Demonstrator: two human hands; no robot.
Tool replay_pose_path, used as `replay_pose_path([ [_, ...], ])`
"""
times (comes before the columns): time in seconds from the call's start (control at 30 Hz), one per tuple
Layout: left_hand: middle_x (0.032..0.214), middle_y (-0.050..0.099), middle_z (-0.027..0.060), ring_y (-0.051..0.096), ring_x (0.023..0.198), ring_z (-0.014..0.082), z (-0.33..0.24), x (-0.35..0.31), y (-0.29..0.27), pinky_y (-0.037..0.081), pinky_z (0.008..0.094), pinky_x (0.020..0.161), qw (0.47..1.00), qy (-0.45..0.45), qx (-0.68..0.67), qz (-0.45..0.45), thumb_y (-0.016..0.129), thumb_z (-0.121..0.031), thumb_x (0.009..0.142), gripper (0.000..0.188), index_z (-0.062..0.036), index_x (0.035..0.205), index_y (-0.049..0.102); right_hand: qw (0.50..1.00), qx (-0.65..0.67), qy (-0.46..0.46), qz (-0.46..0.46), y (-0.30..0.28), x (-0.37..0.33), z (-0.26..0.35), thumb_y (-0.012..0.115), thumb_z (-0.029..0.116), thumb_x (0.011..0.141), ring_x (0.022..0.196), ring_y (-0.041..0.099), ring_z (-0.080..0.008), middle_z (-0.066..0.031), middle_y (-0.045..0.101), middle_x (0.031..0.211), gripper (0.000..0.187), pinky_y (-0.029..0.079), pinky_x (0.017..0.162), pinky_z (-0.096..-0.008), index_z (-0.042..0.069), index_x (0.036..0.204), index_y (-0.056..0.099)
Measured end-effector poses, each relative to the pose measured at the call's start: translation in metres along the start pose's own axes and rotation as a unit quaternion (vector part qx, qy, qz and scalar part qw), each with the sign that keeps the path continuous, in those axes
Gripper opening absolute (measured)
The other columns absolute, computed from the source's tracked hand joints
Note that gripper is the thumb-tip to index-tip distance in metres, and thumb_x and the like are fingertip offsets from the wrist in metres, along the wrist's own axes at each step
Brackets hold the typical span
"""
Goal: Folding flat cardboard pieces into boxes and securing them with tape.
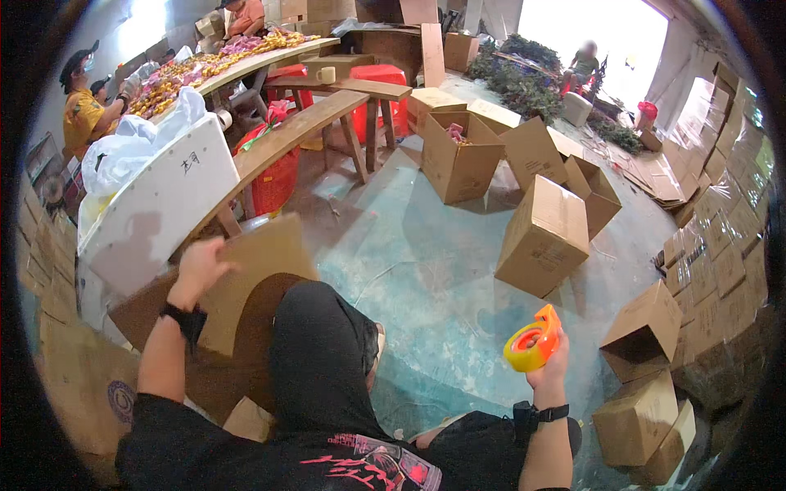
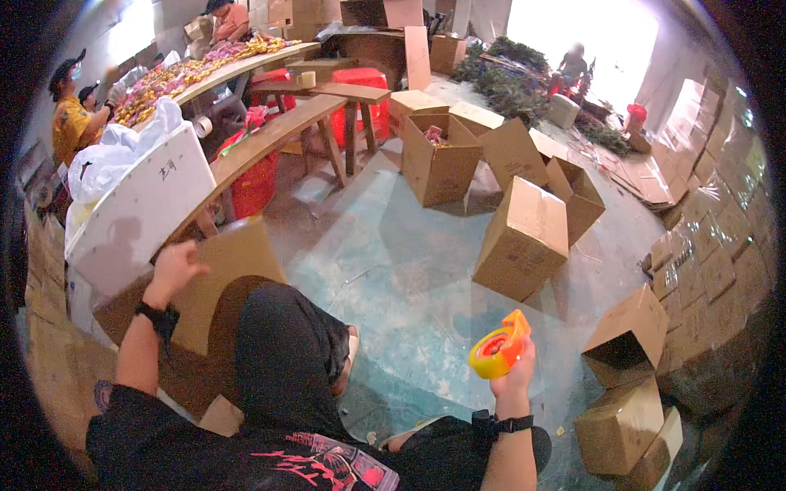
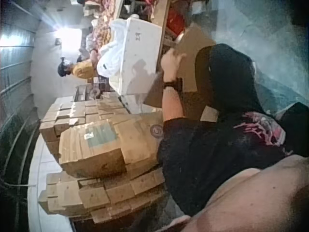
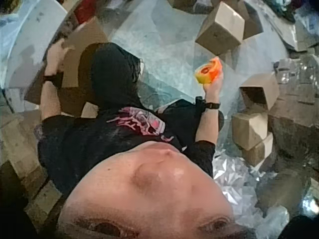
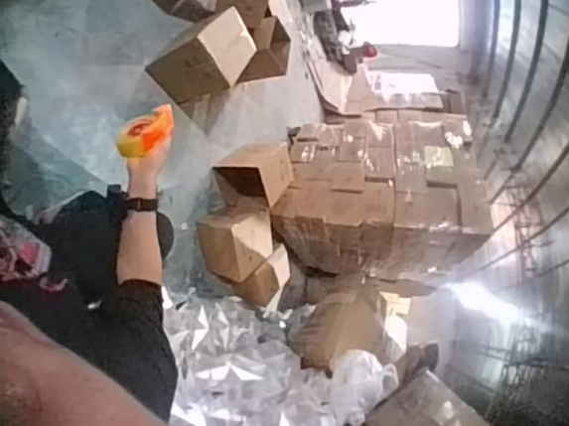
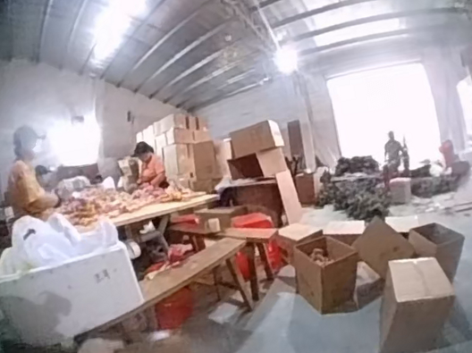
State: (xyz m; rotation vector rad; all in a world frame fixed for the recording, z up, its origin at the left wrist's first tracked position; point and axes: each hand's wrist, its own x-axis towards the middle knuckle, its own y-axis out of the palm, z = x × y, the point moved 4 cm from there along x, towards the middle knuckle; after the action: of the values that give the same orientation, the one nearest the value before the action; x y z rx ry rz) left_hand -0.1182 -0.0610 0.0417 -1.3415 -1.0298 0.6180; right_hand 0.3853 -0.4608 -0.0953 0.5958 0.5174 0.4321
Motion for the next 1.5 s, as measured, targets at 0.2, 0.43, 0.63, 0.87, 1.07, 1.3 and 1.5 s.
replay_pose_path([
  [0.2,0.084,0.066,0.0193,0.064,0.083,0.0397,-0.117,0.067,-0.126,0.048,0.0477,0.070,0.965,0.136,-0.065,-0.215,0.071,-0.049,0.077,0.051,-0.0066,0.104,0.064,0.998,0.017,-0.012,0.057,-0.004,0.004,0.010,0.043,0.037,0.095,0.075,0.060,-0.0181,-0.0055,0.061,0.087,0.035,0.052,0.071,-0.0329,0.009,0.114,0.055],
  [0.43,0.080,0.067,0.0110,0.065,0.072,0.0187,-0.187,0.158,-0.178,0.050,0.0324,0.068,0.923,0.248,-0.181,-0.233,0.067,-0.050,0.085,0.055,-0.0002,0.107,0.064,0.999,0.031,0.001,0.008,-0.010,-0.005,0.014,0.043,0.037,0.095,0.085,0.061,-0.0217,-0.0078,0.062,0.096,0.039,0.052,0.078,-0.0379,0.008,0.118,0.054],
  [0.63,0.107,0.066,0.0050,0.063,0.089,0.0123,-0.278,0.168,-0.140,0.049,0.0274,0.081,0.803,0.237,-0.546,-0.035,0.063,-0.038,0.093,0.046,0.0001,0.118,0.061,0.996,0.079,-0.001,0.032,-0.034,0.012,0.016,0.047,0.032,0.095,0.096,0.059,-0.0221,-0.0059,0.061,0.105,0.034,0.048,0.088,-0.0396,0.010,0.119,0.054],
  [0.87,0.093,0.069,0.0038,0.064,0.078,0.0082,-0.344,0.160,-0.065,0.052,0.0240,0.068,0.694,0.190,-0.693,0.044,0.063,-0.030,0.093,0.035,0.0004,0.111,0.065,0.996,0.075,-0.048,0.025,-0.044,0.011,0.024,0.049,0.031,0.095,0.086,0.060,-0.0220,-0.0079,0.061,0.096,0.029,0.050,0.080,-0.0366,0.010,0.115,0.054],
  [1.07,0.076,0.066,-0.0001,0.059,0.066,0.0074,-0.403,0.101,-0.018,0.051,0.0253,0.074,0.746,0.303,-0.534,0.256,0.065,-0.022,0.091,0.018,-0.0037,0.088,0.067,0.955,-0.003,-0.259,-0.143,-0.046,-0.002,0.046,0.050,0.029,0.097,0.083,0.061,-0.0198,-0.0081,0.060,0.099,0.030,0.051,0.076,-0.0360,0.005,0.116,0.052],
  [1.3,0.141,0.029,0.0419,0.008,0.139,0.0568,-0.423,0.002,0.079,0.015,0.0619,0.110,0.785,0.523,-0.155,0.295,0.049,-0.065,0.089,0.068,-0.0004,0.108,0.057,0.836,-0.178,-0.496,-0.151,0.008,-0.048,0.063,0.053,0.021,0.097,0.088,0.058,-0.0164,-0.0086,0.059,0.105,0.032,0.048,0.080,-0.0308,0.003,0.123,0.047],
  [1.5,0.119,0.057,0.0280,0.051,0.115,0.0420,-0.414,0.016,0.079,0.042,0.0480,0.094,0.714,0.512,-0.056,0.475,0.045,-0.062,0.092,0.067,-0.0003,0.110,0.061,0.735,-0.443,-0.495,-0.139,0.023,-0.047,0.061,0.060,0.019,0.092,0.091,0.057,-0.0164,-0.0094,0.058,0.108,0.040,0.046,0.082,-0.0303,0.000,0.124,0.044],
])
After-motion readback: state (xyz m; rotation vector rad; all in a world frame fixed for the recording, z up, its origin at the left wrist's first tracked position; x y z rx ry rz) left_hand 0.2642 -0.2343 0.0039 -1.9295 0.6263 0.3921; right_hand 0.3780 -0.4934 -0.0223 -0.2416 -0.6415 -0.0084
